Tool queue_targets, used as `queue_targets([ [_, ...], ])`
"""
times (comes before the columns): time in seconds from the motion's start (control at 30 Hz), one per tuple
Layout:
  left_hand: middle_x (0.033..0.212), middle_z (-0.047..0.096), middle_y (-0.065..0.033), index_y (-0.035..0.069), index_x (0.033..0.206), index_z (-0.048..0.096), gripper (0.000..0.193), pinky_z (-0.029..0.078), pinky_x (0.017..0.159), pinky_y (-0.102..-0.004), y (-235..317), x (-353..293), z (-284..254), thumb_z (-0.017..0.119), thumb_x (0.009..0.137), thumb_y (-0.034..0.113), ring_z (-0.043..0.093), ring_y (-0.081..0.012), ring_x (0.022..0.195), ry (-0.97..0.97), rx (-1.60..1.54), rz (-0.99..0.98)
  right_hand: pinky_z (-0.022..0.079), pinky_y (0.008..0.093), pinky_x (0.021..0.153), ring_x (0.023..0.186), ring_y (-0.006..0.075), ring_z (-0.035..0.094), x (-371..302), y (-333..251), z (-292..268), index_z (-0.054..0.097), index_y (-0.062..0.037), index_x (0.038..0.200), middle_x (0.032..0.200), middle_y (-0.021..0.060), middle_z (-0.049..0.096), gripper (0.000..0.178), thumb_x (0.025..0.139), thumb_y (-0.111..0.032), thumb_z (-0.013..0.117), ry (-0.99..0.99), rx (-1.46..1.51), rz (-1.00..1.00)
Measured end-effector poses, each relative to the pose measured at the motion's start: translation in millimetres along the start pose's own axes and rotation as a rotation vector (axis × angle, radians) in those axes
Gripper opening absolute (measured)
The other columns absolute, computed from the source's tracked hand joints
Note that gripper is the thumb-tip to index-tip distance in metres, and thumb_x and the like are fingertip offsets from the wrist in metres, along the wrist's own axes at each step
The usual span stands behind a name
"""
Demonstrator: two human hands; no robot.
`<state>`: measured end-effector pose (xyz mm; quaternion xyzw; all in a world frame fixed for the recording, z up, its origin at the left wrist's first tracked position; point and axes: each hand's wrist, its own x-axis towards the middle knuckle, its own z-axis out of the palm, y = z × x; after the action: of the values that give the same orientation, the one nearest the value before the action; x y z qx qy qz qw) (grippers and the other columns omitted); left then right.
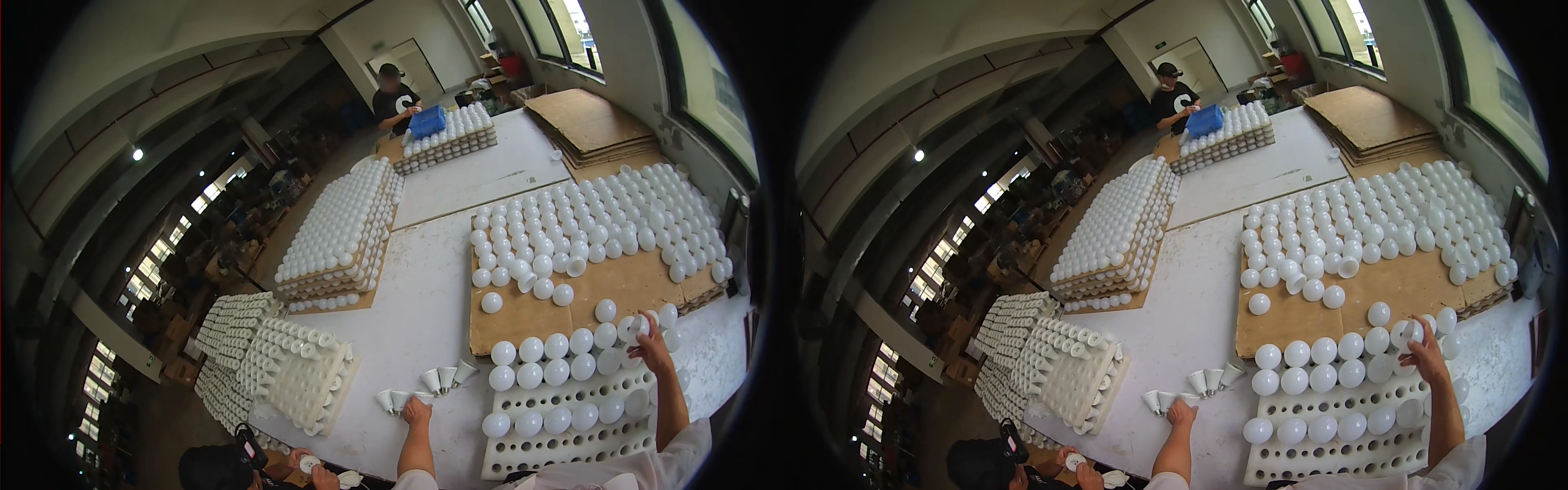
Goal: The person assembles light bulbs by fitting plastic dome covers onto bulb bases and placing the assembled bulbs into the slots of a foam holder.
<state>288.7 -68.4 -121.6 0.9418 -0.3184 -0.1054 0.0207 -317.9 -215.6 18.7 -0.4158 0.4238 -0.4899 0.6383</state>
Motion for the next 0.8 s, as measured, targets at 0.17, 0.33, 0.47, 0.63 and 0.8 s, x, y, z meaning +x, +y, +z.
queue_targets([
  [0.17,0.107,0.066,-0.0191,0.002,0.107,0.061,0.058,0.051,0.088,-0.0416,4,-13,13,0.08,0.065,0.038,0.064,-0.035,0.101,0.026,-0.209,-0.057,0.059,0.0373,0.068,0.087,0.0225,0.061,-72,1,54,0.04,-0.0073,0.135,0.109,0.0126,0.054,0.071,0.068,-0.004,0.064,-0.134,-0.245,-0.027],
  [0.33,0.086,0.067,-0.0095,-0.001,0.094,0.066,0.028,0.053,0.06,-0.0304,-2,-75,7,0.074,0.077,0.021,0.065,-0.0169,0.076,-0.158,-1.338,-0.135,0.053,0.039,0.083,0.106,0.0236,0.056,-82,-17,115,0.036,-0.0124,0.135,0.122,0.0114,0.054,0.079,0.066,-0.009,0.074,-0.291,-0.054,-0.066],
  [0.47,0.1,0.061,-0.0109,-0.001,0.126,0.046,0.045,0.053,0.078,-0.0404,20,-170,-34,0.059,0.088,0.019,0.062,-0.0268,0.096,-0.69,-1.942,0.104,0.044,0.0357,0.096,0.111,0.0204,0.052,-88,-16,152,0.037,-0.0133,0.137,0.121,0.0069,0.054,0.081,0.065,-0.013,0.075,-0.375,-0.224,-0.105],
  [0.63,0.117,0.059,-0.0275,-0.007,0.133,0.039,0.067,0.053,0.065,-0.0371,82,-262,-94,0.065,0.084,0.03,0.065,-0.0288,0.085,-1.196,-2.019,0.479,0.052,0.0318,0.073,0.095,0.0189,0.059,-104,11,177,0.034,-0.0152,0.138,0.122,0.0122,0.053,0.084,0.068,-0.024,0.081,-0.519,0.183,-0.054],
  [0.8,0.114,0.06,-0.029,-0.009,0.128,0.044,0.063,0.047,0.05,-0.0268,91,-293,-109,0.067,0.083,0.029,0.065,-0.0202,0.075,-1.204,-1.848,0.648,0.052,0.0303,0.069,0.097,0.0199,0.059,-135,17,185,0.031,-0.0141,0.138,0.12,0.0137,0.054,0.086,0.07,-0.03,0.082,-0.588,0.301,0.006],
])
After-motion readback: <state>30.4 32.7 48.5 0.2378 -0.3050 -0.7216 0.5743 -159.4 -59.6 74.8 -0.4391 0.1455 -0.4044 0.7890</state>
